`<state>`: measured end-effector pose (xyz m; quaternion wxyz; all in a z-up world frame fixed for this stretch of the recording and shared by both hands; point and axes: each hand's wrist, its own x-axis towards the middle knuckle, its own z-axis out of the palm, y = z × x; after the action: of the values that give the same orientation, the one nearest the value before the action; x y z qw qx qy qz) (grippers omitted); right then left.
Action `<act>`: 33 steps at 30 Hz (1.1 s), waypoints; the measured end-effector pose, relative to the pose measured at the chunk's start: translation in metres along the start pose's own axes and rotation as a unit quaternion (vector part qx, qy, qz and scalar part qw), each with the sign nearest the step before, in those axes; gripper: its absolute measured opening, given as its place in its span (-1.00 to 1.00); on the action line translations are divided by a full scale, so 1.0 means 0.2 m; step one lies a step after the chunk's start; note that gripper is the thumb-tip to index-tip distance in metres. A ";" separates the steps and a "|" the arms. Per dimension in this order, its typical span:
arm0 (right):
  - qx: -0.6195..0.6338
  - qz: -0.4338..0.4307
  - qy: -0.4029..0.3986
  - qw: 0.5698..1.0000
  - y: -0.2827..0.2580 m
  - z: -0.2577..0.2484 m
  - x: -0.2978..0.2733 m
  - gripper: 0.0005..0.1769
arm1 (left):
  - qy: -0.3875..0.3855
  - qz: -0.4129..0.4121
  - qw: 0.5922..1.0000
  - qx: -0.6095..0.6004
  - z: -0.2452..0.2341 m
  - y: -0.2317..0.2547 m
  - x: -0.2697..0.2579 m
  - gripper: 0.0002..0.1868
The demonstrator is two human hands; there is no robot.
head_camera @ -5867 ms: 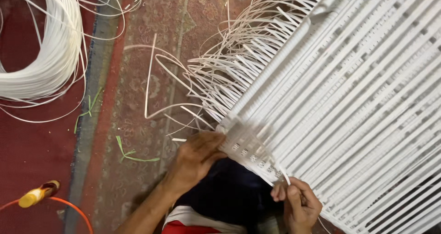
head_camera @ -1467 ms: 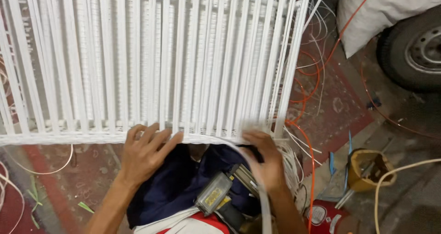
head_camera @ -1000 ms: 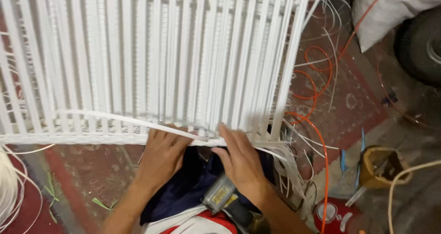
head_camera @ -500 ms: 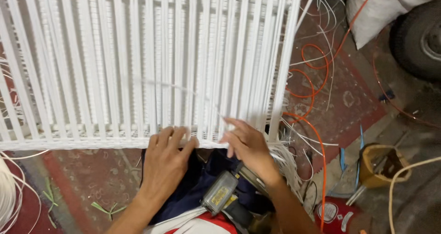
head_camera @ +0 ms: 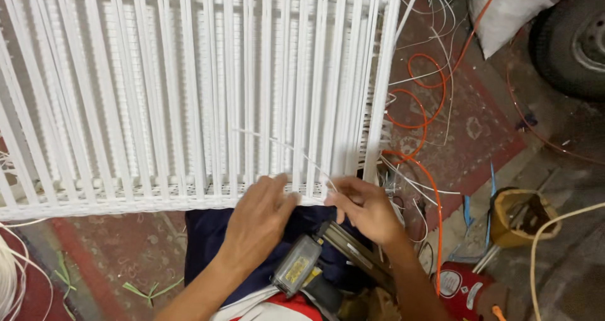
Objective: The person weaves white plastic straps through a white slatted frame, threading the material back and forth by hand. They use a staple gun to secure the straps at intervals and trim excess material with scissors.
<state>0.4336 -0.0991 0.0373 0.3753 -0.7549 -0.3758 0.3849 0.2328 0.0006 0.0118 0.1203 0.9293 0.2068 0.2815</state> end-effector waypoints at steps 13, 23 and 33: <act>0.047 -0.044 0.025 0.998 0.24 -0.20 -0.04 -0.72 | -0.021 -0.002 1.000 0.004 0.10 0.18 0.14 -0.87; -0.284 -0.218 0.117 0.927 0.14 -0.18 0.13 -0.72 | -0.093 -0.077 0.992 -0.029 0.37 0.26 0.17 -0.89; -0.026 -0.104 0.233 0.967 0.34 -0.18 -0.20 -0.83 | -0.024 0.044 0.999 -0.014 0.25 0.26 0.17 -0.81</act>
<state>0.4670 -0.1735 0.0068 0.4706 -0.7899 -0.3642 0.1478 0.3030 -0.0363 0.0052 0.1253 0.9423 0.1586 0.2669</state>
